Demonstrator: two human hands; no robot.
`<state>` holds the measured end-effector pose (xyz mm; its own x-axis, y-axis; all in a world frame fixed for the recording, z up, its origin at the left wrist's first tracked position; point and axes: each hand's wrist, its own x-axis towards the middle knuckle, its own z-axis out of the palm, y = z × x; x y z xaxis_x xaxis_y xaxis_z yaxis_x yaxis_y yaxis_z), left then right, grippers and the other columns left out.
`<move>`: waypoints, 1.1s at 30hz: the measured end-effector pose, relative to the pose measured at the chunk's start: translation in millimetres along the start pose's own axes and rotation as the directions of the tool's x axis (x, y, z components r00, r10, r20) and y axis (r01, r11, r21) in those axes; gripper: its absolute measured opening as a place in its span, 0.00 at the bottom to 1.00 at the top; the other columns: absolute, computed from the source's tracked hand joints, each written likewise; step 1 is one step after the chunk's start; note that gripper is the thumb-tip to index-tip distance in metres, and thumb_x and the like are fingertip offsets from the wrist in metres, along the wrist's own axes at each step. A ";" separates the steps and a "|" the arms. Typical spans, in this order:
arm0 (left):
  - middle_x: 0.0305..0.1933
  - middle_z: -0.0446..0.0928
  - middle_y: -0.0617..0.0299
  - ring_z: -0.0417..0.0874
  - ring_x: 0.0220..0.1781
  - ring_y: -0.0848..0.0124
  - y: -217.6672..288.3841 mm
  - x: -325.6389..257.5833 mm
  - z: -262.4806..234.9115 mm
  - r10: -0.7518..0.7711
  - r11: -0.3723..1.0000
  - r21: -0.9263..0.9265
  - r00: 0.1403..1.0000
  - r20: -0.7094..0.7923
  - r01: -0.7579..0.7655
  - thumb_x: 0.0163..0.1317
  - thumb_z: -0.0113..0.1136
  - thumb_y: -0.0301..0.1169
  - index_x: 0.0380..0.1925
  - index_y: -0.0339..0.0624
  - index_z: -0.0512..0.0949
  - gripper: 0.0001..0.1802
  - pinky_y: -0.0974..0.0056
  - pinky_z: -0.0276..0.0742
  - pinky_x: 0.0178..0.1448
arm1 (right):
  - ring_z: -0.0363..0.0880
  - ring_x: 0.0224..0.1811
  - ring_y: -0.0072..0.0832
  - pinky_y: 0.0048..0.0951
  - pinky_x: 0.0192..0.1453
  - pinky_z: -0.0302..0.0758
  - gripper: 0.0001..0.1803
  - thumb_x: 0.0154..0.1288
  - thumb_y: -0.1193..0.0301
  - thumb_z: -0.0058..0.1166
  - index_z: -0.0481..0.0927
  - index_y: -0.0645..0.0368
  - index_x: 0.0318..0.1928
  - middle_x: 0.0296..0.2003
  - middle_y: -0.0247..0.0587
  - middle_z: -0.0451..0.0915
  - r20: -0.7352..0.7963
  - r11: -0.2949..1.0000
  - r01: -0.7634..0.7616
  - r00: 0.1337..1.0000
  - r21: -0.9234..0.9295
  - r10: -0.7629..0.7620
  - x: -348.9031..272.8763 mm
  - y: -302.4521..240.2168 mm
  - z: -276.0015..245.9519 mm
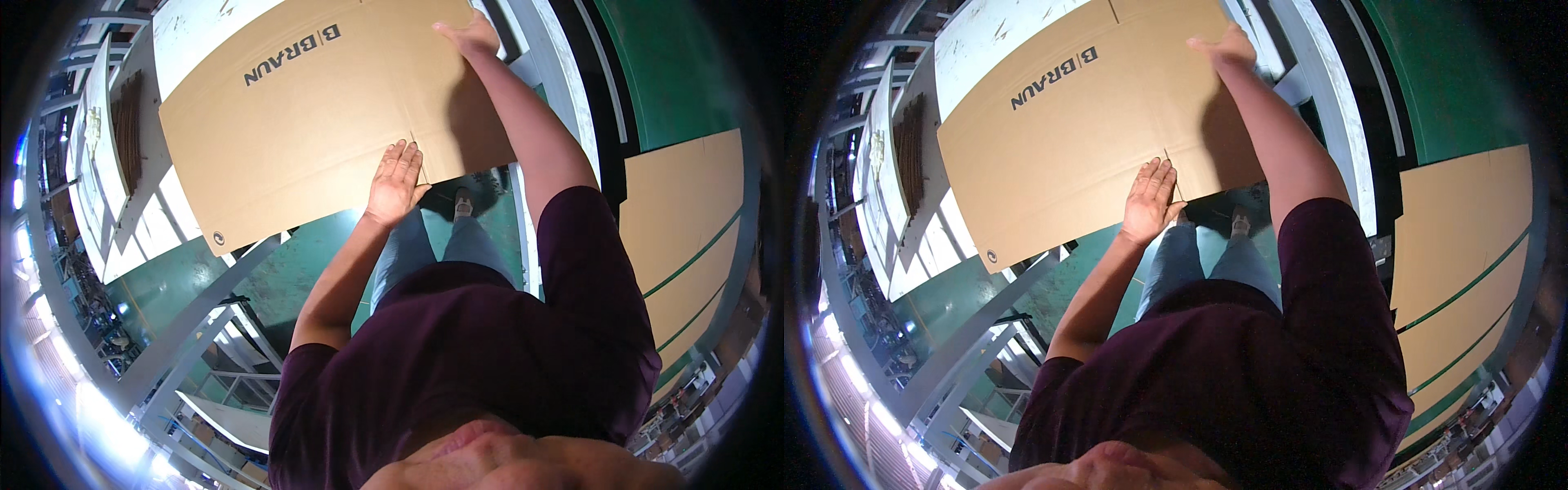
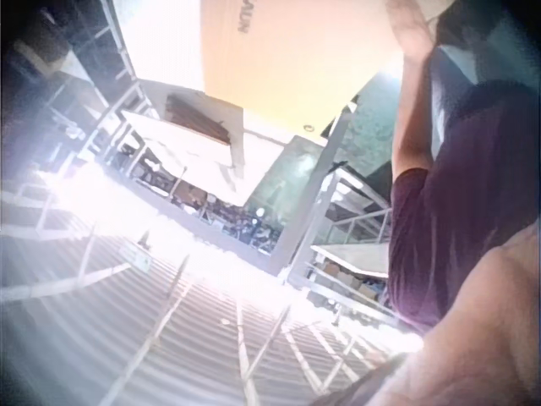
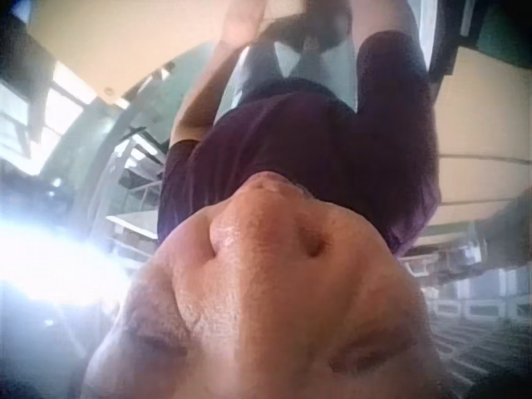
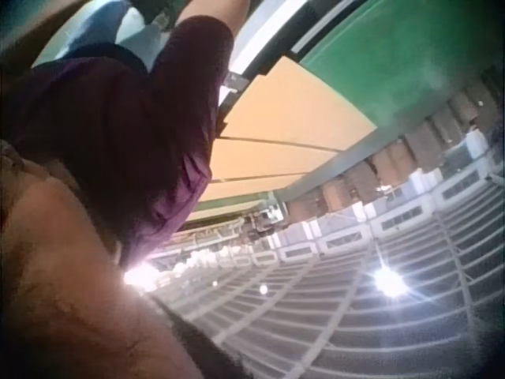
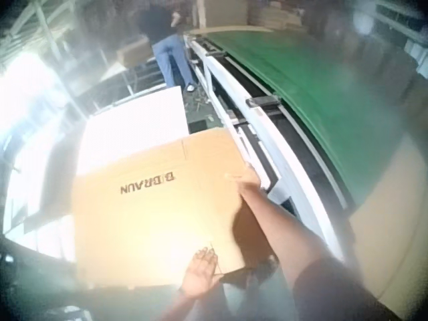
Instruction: The person repeatedly folds flat cardboard pieces along pre-scored lines on a workbench. They align the cardboard, press down the folds to crease them, and then move the folded pieces aside.
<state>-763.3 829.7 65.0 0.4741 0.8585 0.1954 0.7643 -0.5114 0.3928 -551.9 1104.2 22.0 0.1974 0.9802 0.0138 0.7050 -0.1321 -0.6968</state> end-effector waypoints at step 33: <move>0.63 0.65 0.46 0.61 0.67 0.50 6.6 7.3 3.6 0.068 0.934 0.327 0.969 0.238 -0.146 0.56 0.61 0.43 0.60 0.35 0.64 0.36 0.53 0.58 0.71 | 0.79 0.34 0.46 0.37 0.39 0.76 0.26 0.43 0.85 0.53 0.72 0.60 0.48 0.32 0.43 0.80 -0.420 0.786 0.003 0.844 -0.619 -0.334 -361.3 108.0 -470.5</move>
<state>-753.2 832.5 65.7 0.6152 0.7883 0.0026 0.7875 -0.6147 0.0444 -226.6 666.5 279.2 0.2174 0.8091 0.5459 0.9758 -0.1922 -0.1039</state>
